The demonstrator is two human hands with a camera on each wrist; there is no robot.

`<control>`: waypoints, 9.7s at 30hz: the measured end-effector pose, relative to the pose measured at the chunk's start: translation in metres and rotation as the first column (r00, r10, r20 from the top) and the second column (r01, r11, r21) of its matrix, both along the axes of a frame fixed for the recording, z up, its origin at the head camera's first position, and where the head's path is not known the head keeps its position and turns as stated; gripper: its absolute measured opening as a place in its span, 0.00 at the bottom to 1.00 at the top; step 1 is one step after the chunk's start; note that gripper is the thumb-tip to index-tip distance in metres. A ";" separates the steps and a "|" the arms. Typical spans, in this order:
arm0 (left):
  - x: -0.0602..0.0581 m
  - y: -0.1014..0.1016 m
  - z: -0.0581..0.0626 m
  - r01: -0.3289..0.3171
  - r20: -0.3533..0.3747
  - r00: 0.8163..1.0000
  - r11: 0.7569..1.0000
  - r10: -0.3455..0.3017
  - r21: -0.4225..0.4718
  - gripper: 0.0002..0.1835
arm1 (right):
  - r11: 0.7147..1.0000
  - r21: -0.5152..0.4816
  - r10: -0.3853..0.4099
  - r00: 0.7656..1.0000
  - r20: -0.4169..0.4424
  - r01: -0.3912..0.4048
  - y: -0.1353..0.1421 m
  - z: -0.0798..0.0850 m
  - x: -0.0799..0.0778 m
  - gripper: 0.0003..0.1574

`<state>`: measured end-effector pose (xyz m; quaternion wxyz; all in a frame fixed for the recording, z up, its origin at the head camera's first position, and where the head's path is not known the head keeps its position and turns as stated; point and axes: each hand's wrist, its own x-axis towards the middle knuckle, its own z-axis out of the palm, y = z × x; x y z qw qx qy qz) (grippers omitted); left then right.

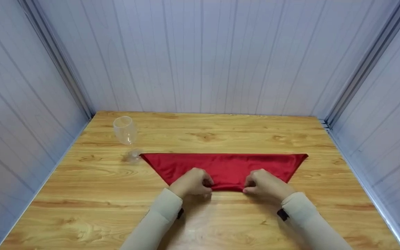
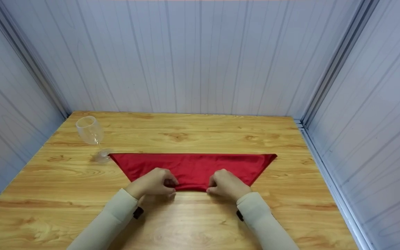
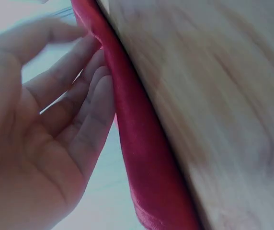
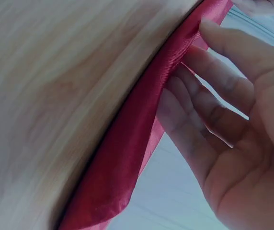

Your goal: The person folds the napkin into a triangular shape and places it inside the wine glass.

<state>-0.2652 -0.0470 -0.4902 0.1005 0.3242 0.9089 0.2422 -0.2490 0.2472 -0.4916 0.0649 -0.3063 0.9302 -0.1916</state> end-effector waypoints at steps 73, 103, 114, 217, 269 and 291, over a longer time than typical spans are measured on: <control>-0.012 -0.013 -0.013 -0.045 0.156 0.987 0.993 0.026 0.113 0.02 | 0.997 -0.026 0.069 0.998 0.011 -0.068 0.003 -0.007 0.004 0.08; -0.015 -0.015 -0.013 -0.055 0.182 0.983 0.992 0.033 0.117 0.02 | 0.995 -0.097 0.045 0.972 0.229 -0.023 0.015 -0.014 -0.021 0.03; -0.016 -0.017 -0.013 -0.042 0.176 0.984 0.992 0.020 0.121 0.03 | 0.980 -0.195 0.076 0.979 0.190 -0.038 0.022 -0.018 -0.022 0.05; -0.010 -0.013 -0.008 -0.059 0.028 0.998 0.998 0.058 0.038 0.03 | 0.999 0.039 -0.010 1.000 -0.015 0.010 0.008 -0.005 0.004 0.05; -0.016 -0.022 -0.012 -0.112 0.249 0.964 0.992 0.095 0.054 0.03 | 0.998 -0.042 -0.042 0.997 0.068 0.045 0.017 -0.014 -0.017 0.07; -0.014 -0.008 -0.012 -0.093 -0.045 0.994 0.990 0.099 0.109 0.03 | 0.999 0.020 -0.026 0.996 -0.086 0.028 0.012 -0.002 -0.009 0.07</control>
